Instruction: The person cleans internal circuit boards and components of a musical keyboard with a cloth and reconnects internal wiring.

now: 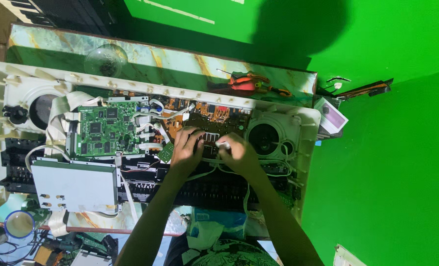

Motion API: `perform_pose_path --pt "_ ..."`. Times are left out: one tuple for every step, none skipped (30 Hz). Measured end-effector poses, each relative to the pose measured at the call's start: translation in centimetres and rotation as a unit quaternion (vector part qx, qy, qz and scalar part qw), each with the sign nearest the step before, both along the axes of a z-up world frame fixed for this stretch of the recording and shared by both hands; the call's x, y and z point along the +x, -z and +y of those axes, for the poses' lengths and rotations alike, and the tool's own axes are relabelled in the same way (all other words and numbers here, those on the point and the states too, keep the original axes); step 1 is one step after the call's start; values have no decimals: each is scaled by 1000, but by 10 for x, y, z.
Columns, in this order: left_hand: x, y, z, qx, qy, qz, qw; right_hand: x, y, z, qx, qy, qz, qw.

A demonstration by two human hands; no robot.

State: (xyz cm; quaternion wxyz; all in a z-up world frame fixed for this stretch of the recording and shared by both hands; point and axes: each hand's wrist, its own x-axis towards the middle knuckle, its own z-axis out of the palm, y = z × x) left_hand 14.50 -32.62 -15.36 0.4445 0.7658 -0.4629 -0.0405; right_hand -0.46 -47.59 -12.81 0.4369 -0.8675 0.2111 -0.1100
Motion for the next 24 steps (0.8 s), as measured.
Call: perform_pose_path --pt "0 0 0 2 0 7 1000 3 0 -2 -19 13 1 1000" --pt "-1 1 1 5 0 14 1000 6 1 -3 -37 27 2 999" --pt "-1 2 2 8 0 22 1000 7 4 -3 -54 41 3 998" --pt "0 4 1 12 1 15 1000 9 7 -1 -63 46 3 997" --pt "1 5 0 15 3 8 1000 11 11 3 -71 52 4 996" --pt "1 6 -1 19 5 1 1000 12 14 7 -79 57 4 995" --pt "0 6 0 13 3 4 1000 10 15 11 -104 51 -19 993" --pt "-1 5 0 6 0 5 1000 9 15 15 -129 45 -44 990" --pt "0 4 1 0 -2 7 1000 8 15 17 -153 39 -68 985" --pt "0 4 1 3 -1 5 1000 7 14 19 -149 35 -61 986" --pt "1 4 1 6 -1 3 1000 6 13 20 -144 32 -54 988" --pt "0 5 1 8 1 2 1000 4 11 21 -140 29 -46 989" --pt "0 6 1 8 0 4 1000 2 10 22 -130 33 -37 990" --pt "0 7 1 7 -1 6 1000 0 8 23 -120 37 -29 992" --pt "0 8 1 7 -3 7 1000 -1 8 24 -110 41 -21 993" --pt "1 9 0 8 0 3 1000 1 9 21 -107 41 -28 993" --pt "2 11 -2 9 2 -1 1000 3 11 16 -104 41 -35 993" --pt "3 11 -2 11 5 -4 1000 4 12 14 -100 41 -42 993" --pt "2 10 -1 7 1 -1 1000 5 14 15 -111 62 -30 991" --pt "0 8 0 4 -2 2 1000 7 16 17 -123 84 -18 989" --pt "0 5 1 0 -5 5 1000 7 17 19 -134 106 -6 985" --pt "0 3 0 -3 -3 3 1000 8 20 20 -141 102 -7 985" --pt "0 1 0 -6 -2 0 1000 9 22 23 -147 98 -8 984" --pt "1 0 0 -10 -1 -2 1000 9 24 25 -153 93 -9 984"
